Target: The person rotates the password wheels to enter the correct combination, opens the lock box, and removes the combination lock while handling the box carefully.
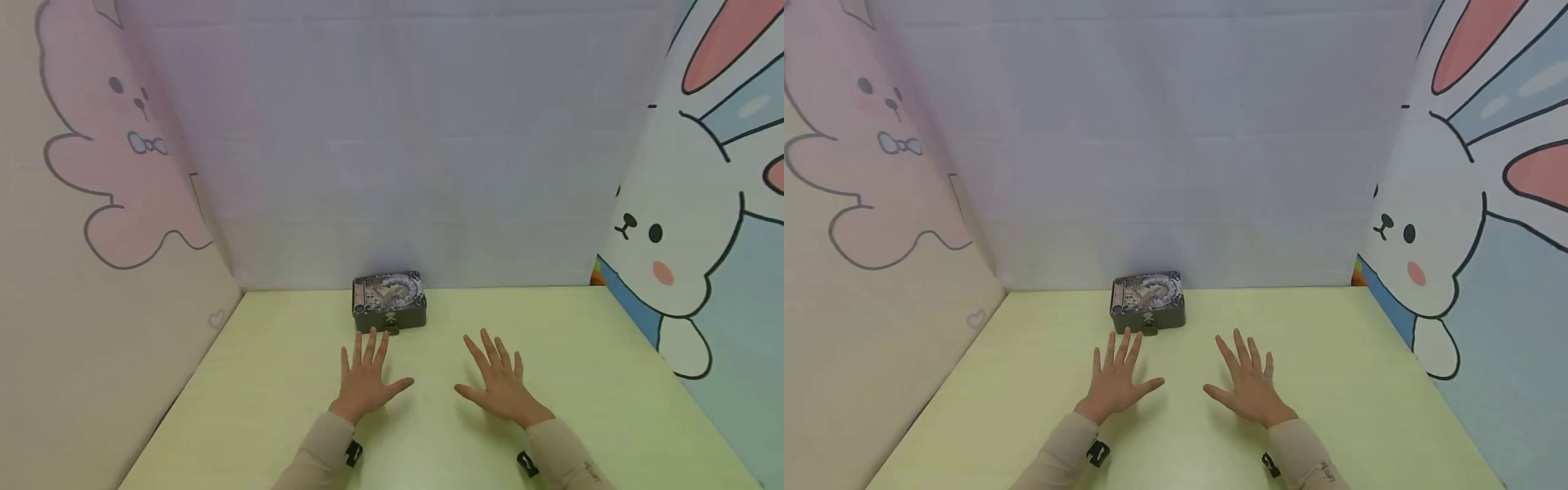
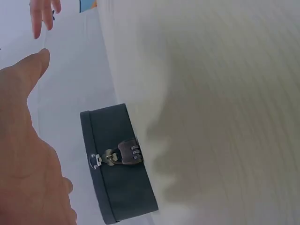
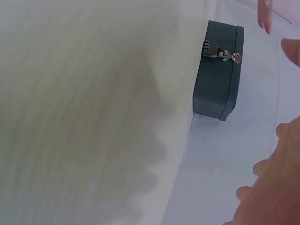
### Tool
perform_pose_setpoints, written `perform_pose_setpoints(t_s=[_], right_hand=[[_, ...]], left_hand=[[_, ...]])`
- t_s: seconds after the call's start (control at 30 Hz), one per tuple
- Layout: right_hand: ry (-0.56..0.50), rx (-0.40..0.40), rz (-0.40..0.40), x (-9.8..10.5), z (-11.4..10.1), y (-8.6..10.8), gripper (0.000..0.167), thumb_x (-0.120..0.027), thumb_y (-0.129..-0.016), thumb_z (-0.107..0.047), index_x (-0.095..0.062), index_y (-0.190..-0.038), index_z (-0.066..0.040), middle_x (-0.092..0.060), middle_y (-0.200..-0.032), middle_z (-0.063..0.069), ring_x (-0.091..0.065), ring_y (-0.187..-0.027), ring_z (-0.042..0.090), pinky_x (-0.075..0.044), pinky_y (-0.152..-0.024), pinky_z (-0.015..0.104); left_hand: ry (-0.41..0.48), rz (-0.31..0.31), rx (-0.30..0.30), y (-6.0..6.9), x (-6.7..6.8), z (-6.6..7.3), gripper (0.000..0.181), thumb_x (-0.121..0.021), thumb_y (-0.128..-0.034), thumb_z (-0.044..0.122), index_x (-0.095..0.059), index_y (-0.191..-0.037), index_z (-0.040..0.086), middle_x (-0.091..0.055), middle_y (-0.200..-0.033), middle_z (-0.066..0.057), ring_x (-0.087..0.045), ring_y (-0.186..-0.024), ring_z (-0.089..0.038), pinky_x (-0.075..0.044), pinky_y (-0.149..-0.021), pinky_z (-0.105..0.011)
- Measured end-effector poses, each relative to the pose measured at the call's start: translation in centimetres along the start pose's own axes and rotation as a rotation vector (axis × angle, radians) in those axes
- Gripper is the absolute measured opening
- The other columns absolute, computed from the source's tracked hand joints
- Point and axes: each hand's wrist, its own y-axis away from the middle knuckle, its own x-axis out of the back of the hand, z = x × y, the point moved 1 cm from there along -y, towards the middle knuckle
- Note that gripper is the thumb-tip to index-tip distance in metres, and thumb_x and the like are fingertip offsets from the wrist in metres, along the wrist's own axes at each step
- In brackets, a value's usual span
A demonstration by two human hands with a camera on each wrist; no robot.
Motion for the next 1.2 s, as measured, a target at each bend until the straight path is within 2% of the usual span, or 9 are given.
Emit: perform_pose_setpoints(t_s=[0.17,0.3,0.43,0.53,0.63,0.77,0.83,0.97,1.2], right_hand=[[-0.084,-0.065,-0.088,-0.4,-0.3,-1.5,0.09,-0.06,-0.094,-0.054,-0.015,-0.161,-0.015,0.001,-0.164,0.019,-0.001,-0.147,0.048,0.003,-0.107,0.076],[-0.172,-0.114,-0.159,-1.0,-0.6,-3.2,0.09,-0.056,-0.097,-0.054,-0.007,-0.161,-0.014,0.002,-0.165,0.018,-0.001,-0.147,0.046,0.002,-0.109,0.074],[-0.274,-0.161,-0.16,-2.1,-1.0,-5.1,0.09,-0.057,-0.097,-0.05,-0.009,-0.16,-0.008,-0.012,-0.163,0.023,-0.01,-0.145,0.051,-0.006,-0.107,0.075],[-0.349,-0.208,-0.155,-3.4,-1.3,-6.4,0.088,-0.057,-0.097,-0.049,-0.014,-0.16,-0.006,-0.026,-0.159,0.023,-0.017,-0.142,0.05,-0.011,-0.106,0.075],[-0.417,-0.248,-0.138,-4.7,-1.6,-7.7,0.079,-0.057,-0.098,-0.046,-0.024,-0.157,-0.005,-0.037,-0.153,0.022,-0.023,-0.138,0.047,-0.013,-0.105,0.074],[-0.444,-0.253,-0.069,-6.5,-2.2,-9.4,0.06,-0.058,-0.099,-0.032,-0.042,-0.148,-0.001,-0.051,-0.141,0.022,-0.033,-0.13,0.045,-0.02,-0.103,0.071],[-0.441,-0.234,-0.022,-7.4,-2.2,-10.2,0.052,-0.059,-0.099,-0.025,-0.048,-0.143,0.001,-0.055,-0.136,0.022,-0.038,-0.126,0.044,-0.022,-0.101,0.069],[-0.43,-0.192,0.047,-9.2,-2.3,-11.6,0.045,-0.061,-0.097,-0.017,-0.054,-0.137,0.002,-0.059,-0.132,0.022,-0.044,-0.119,0.045,-0.027,-0.098,0.066],[-0.444,-0.225,0.093,-10.8,-3.2,-13.1,0.044,-0.064,-0.091,-0.011,-0.058,-0.133,0.002,-0.062,-0.128,0.021,-0.046,-0.117,0.046,-0.029,-0.099,0.063]], left_hand=[[0.148,-0.032,0.095,-1.1,-0.1,-0.4,0.109,-0.055,-0.0852,0.075,-0.019,-0.158,0.002,-0.015,-0.163,-0.02,-0.007,-0.149,-0.043,-0.009,-0.115,-0.067],[0.236,-0.042,0.175,-2.2,-0.3,-1.1,0.101,-0.065,-0.0893,0.057,-0.022,-0.154,-0.008,-0.022,-0.158,-0.028,-0.015,-0.145,-0.048,-0.02,-0.112,-0.067],[0.303,-0.031,0.215,-3.6,-1.1,-2.0,0.084,-0.072,-0.0896,0.035,-0.033,-0.147,-0.012,-0.034,-0.148,-0.032,-0.025,-0.138,-0.052,-0.03,-0.104,-0.07],[0.361,-0.015,0.265,-4.6,-1.8,-2.4,0.076,-0.072,-0.088,0.028,-0.038,-0.143,-0.012,-0.04,-0.141,-0.032,-0.029,-0.133,-0.052,-0.031,-0.1,-0.071],[0.405,0.029,0.332,-5.6,-2.6,-2.7,0.069,-0.072,-0.0858,0.026,-0.045,-0.138,-0.012,-0.047,-0.132,-0.031,-0.034,-0.127,-0.052,-0.034,-0.097,-0.071],[0.424,0.118,0.385,-6.8,-3.6,-3.3,0.054,-0.071,-0.0851,0.023,-0.057,-0.126,-0.009,-0.055,-0.12,-0.027,-0.042,-0.117,-0.048,-0.039,-0.093,-0.066],[0.448,0.173,0.395,-7.2,-3.9,-3.5,0.044,-0.07,-0.0853,0.02,-0.062,-0.12,-0.006,-0.058,-0.115,-0.024,-0.045,-0.112,-0.045,-0.039,-0.091,-0.065],[0.56,0.287,0.408,-7.8,-4.5,-3.7,0.031,-0.07,-0.0843,0.011,-0.065,-0.111,-0.004,-0.064,-0.107,-0.02,-0.049,-0.109,-0.044,-0.038,-0.092,-0.063],[0.637,0.387,0.393,-8.1,-5.6,-3.5,0.029,-0.068,-0.0819,0.005,-0.066,-0.11,-0.004,-0.071,-0.103,-0.016,-0.057,-0.106,-0.042,-0.04,-0.095,-0.058]])
